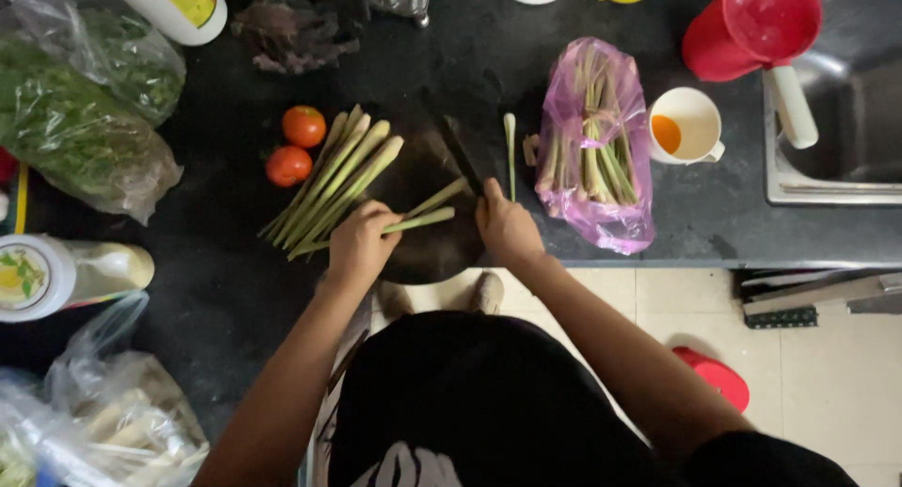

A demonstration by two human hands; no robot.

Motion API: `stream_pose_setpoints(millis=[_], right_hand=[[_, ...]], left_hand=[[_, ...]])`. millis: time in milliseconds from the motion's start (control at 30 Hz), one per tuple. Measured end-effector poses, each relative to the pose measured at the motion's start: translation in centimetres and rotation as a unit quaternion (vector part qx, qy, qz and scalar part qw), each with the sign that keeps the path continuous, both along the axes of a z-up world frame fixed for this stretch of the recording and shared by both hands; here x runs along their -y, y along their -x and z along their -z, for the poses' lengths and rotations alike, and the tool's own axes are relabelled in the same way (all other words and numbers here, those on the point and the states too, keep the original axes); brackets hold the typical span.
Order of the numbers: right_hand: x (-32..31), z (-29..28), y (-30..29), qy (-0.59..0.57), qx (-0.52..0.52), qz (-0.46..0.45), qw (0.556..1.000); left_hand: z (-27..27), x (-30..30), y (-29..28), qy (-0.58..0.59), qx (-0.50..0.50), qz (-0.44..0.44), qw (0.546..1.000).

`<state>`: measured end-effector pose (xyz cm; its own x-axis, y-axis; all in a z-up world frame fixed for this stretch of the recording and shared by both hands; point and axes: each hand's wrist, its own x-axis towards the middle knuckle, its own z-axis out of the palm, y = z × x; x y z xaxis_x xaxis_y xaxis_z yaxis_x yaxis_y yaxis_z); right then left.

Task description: Trimming and preparing stalks of lemongrass on a cutting board using a kitchen knife.

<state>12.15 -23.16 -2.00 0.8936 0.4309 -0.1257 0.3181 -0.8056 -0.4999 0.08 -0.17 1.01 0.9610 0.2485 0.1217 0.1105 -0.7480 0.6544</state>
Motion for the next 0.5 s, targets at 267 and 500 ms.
stream_pose_setpoints(millis=[267,500], right_hand=[[-1.3,-4.3,0.7,-0.05,0.028,0.008,0.998],[-0.8,-3.0,-0.4,0.018,-0.033,-0.01,0.999]], left_hand=[[1.0,-0.4,-0.1,0.006,0.023,-0.019,1.0],[0.8,-0.1,-0.1,-0.001,-0.002,-0.003,1.0]])
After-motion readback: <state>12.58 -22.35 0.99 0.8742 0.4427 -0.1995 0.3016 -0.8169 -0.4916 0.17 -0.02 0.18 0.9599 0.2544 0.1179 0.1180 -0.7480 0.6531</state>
